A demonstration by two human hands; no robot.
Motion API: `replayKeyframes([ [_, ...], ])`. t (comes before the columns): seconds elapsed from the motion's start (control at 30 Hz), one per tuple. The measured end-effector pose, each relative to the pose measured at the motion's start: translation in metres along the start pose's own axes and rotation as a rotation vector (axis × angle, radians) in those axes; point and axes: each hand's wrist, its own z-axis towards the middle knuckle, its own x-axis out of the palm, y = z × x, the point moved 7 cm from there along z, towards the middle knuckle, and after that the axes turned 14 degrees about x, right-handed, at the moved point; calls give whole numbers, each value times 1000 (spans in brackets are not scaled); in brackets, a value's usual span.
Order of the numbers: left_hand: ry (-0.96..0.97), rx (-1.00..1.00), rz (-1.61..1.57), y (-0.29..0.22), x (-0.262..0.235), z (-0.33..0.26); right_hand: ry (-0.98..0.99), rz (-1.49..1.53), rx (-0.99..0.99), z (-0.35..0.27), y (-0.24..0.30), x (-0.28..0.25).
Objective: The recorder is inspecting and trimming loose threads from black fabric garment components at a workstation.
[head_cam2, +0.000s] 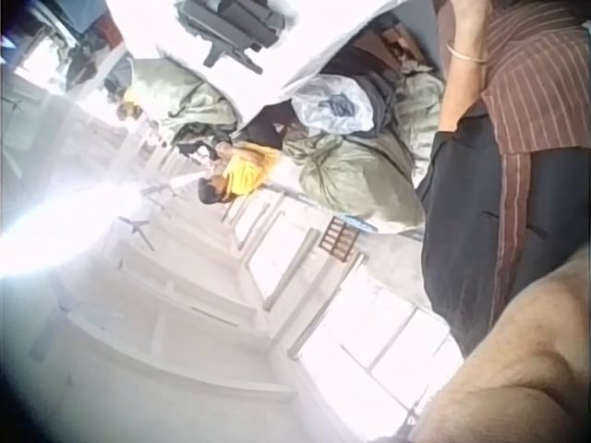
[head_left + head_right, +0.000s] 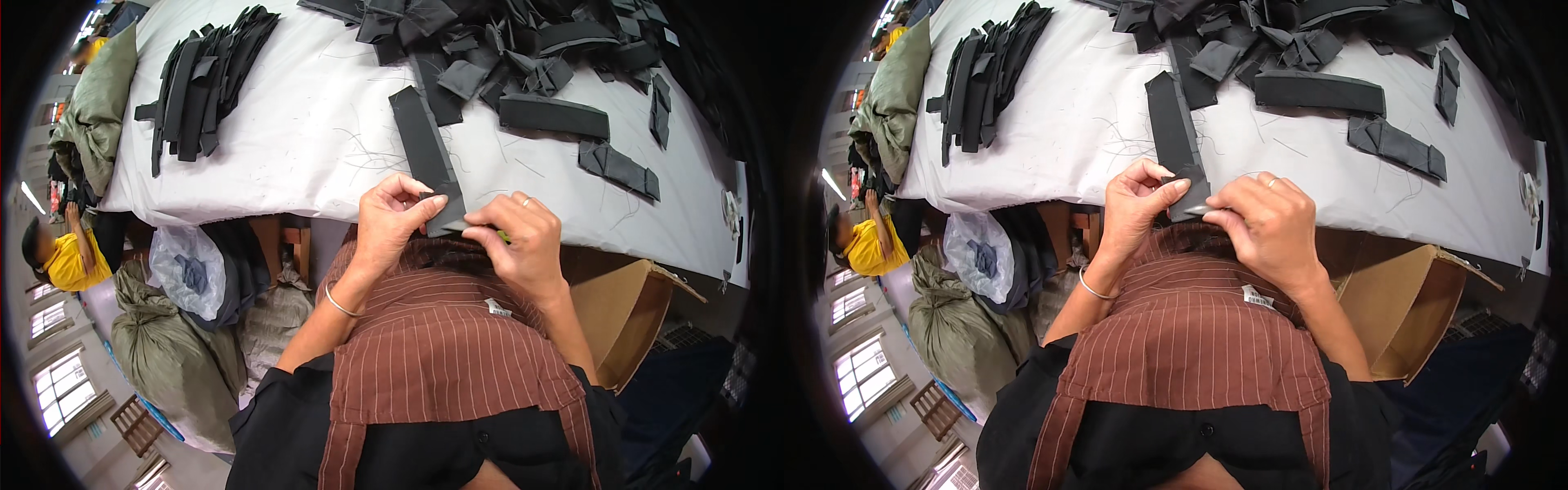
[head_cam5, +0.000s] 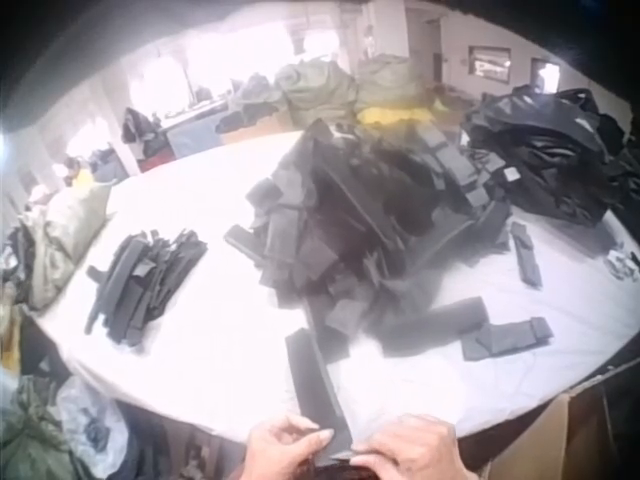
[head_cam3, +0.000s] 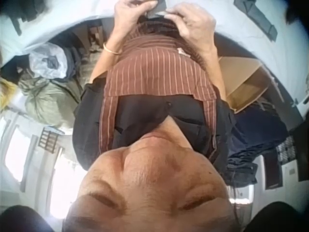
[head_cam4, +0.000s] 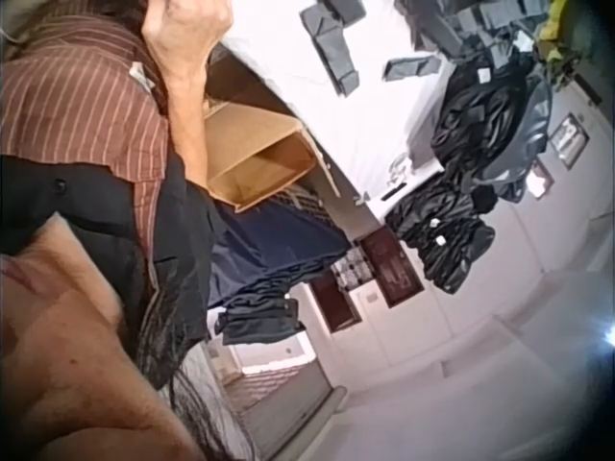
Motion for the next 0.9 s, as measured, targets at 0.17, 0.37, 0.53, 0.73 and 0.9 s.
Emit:
replayKeyframes([
  [0.17,55,-98,-67,-8,6,-2,-37,110,-91,10,15,2],
  [0.37,145,411,662,-131,24,-12,44,489,-3,23,42,-38],
  [0.53,360,140,-19,-69,26,2,158,855,371,39,12,7],
  [0.73,189,-53,-242,-34,17,2,71,827,444,39,-19,12],
  [0.9,170,-50,-236,-30,16,11,-192,248,101,47,-2,-21],
])
